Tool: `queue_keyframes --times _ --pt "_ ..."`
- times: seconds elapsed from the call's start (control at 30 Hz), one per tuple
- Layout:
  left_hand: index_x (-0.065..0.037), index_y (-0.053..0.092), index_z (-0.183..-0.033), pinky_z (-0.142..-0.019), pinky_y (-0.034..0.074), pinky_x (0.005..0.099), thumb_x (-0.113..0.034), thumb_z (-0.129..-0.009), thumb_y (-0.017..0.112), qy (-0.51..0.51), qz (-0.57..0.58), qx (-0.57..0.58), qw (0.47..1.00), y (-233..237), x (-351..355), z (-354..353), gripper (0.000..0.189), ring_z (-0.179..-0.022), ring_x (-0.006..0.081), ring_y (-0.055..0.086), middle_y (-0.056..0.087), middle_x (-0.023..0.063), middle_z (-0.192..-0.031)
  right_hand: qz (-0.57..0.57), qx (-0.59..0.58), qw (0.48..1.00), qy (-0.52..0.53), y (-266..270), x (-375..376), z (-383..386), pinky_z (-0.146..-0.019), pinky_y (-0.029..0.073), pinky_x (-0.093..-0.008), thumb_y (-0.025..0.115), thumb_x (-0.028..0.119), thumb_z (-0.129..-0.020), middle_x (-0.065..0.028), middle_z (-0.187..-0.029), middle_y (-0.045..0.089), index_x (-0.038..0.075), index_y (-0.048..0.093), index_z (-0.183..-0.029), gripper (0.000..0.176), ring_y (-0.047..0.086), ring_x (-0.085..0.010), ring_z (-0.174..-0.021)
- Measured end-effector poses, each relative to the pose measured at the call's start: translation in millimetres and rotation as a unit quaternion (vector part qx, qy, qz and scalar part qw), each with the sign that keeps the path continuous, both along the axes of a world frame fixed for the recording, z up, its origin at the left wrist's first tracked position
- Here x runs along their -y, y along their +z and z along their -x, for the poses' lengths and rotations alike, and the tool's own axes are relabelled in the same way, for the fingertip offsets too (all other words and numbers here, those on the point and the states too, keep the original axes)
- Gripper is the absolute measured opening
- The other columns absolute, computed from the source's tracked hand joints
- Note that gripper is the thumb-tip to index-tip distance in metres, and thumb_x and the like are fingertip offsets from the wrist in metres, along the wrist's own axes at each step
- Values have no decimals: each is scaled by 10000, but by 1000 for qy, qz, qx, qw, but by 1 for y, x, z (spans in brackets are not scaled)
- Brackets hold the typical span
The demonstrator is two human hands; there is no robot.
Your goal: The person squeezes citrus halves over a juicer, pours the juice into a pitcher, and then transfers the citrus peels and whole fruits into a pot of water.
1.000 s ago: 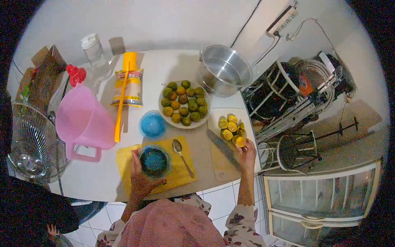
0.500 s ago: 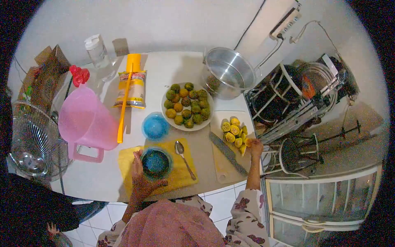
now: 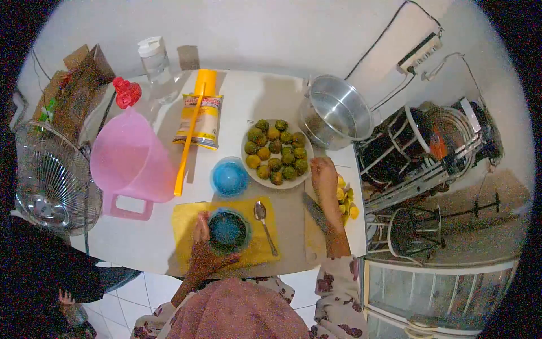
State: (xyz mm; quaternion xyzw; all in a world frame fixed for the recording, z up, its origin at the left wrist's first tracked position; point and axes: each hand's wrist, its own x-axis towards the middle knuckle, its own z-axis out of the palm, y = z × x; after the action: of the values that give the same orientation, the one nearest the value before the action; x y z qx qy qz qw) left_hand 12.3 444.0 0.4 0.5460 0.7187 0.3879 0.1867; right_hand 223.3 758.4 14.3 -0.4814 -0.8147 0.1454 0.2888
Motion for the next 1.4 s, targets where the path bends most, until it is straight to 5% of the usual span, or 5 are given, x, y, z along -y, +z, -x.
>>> queue_keyframes --times 0.57,0.8,0.87,1.17,1.4 --pt "50 67 -1454 -1101 259 515 -415 -634 833 -4 -38 -11 999 -5 -1 1 1214 -1324 429 330 302 265 -1446 -82 259 962 35 -79 -117 72 -777 462 -500 642 145 -782 -205 -915 630 21 578 -1007 265 581 -409 -909" --pt "56 77 -1444 -1102 249 526 -430 -653 821 -1 -50 11 999 -9 1 0 1190 -1337 432 313 267 267 -1469 -103 29 990 89 -5 -47 95 -804 483 -380 686 146 -753 -133 -980 651 41 603 -1130 401 610 -292 -872" --pt "59 70 -1435 -1108 238 525 -433 -665 816 -6 -64 8 998 -14 2 -1 1180 -1350 434 295 267 275 -1465 304 -221 918 127 31 2 100 -815 481 -322 698 158 -782 -86 -1050 655 51 606 -1175 418 605 -200 -895" --pt "92 33 -1421 -1116 230 519 -411 -660 825 -13 -83 66 994 -19 1 1 1208 -1345 441 302 279 279 -1458 557 -140 769 280 87 143 74 -977 482 -345 692 103 -827 -86 -1199 582 42 608 -1190 378 567 -200 -1119" --pt "115 46 -1417 -1112 260 487 -387 -622 843 1 -74 50 996 -13 -1 1 1232 -1319 431 348 301 247 -1460 123 52 921 366 81 192 75 -856 518 -397 705 120 -773 -152 -1135 588 154 629 -1169 405 575 -329 -1067"
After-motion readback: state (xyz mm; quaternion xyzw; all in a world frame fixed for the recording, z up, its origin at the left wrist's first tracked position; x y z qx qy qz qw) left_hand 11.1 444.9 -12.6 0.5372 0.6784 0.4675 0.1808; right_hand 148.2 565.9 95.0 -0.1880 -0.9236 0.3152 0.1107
